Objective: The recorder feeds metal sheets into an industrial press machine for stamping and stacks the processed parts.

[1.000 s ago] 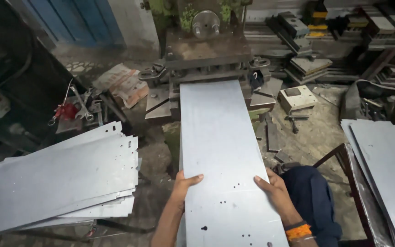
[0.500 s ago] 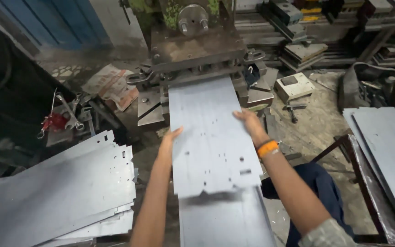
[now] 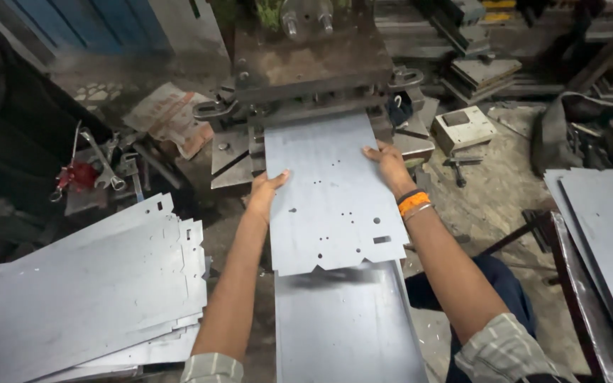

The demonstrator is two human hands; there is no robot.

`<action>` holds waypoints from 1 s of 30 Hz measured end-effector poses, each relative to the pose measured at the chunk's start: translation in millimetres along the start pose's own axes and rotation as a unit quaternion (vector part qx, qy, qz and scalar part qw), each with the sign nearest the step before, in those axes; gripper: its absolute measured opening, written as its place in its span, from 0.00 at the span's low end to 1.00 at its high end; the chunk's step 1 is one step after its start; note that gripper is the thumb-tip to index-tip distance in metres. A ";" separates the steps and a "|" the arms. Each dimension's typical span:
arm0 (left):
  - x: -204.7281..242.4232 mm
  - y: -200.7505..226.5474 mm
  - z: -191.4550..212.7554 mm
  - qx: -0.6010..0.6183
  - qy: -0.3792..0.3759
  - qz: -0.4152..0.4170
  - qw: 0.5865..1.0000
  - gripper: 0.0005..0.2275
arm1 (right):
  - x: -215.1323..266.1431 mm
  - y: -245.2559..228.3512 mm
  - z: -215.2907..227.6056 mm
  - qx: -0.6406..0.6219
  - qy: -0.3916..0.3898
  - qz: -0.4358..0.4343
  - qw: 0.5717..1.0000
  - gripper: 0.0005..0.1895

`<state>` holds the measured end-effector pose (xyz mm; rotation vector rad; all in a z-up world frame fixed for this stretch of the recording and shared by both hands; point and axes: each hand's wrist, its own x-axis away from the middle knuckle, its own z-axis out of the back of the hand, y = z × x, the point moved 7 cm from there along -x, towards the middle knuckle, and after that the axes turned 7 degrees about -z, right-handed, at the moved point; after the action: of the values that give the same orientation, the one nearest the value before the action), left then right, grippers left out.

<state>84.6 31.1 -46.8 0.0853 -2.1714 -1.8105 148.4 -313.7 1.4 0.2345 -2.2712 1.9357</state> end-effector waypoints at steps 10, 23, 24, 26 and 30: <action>9.4 14.5 -6.1 0.012 0.013 -0.005 1.000 0.24 | 1.6 -5.6 -0.4 0.007 0.003 -0.009 1.000 0.19; -11.0 -3.0 3.5 -0.014 0.016 0.006 1.000 0.24 | -48.5 37.3 27.2 0.011 0.005 -0.014 1.000 0.19; -7.5 -3.5 2.9 0.006 0.014 0.005 1.000 0.24 | -47.8 39.0 28.9 0.021 0.004 -0.014 1.000 0.19; -5.6 -4.2 -0.3 0.009 0.013 0.006 1.000 0.24 | -33.4 25.1 22.2 0.027 0.008 -0.011 1.000 0.18; -18.5 -16.9 -1.1 0.047 0.008 0.000 0.999 0.24 | -81.5 59.3 49.7 0.041 0.005 -0.007 0.999 0.15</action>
<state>99.8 31.2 -66.7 0.1194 -2.2455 -1.7015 214.7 -351.7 -81.0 0.2505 -2.1797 2.0212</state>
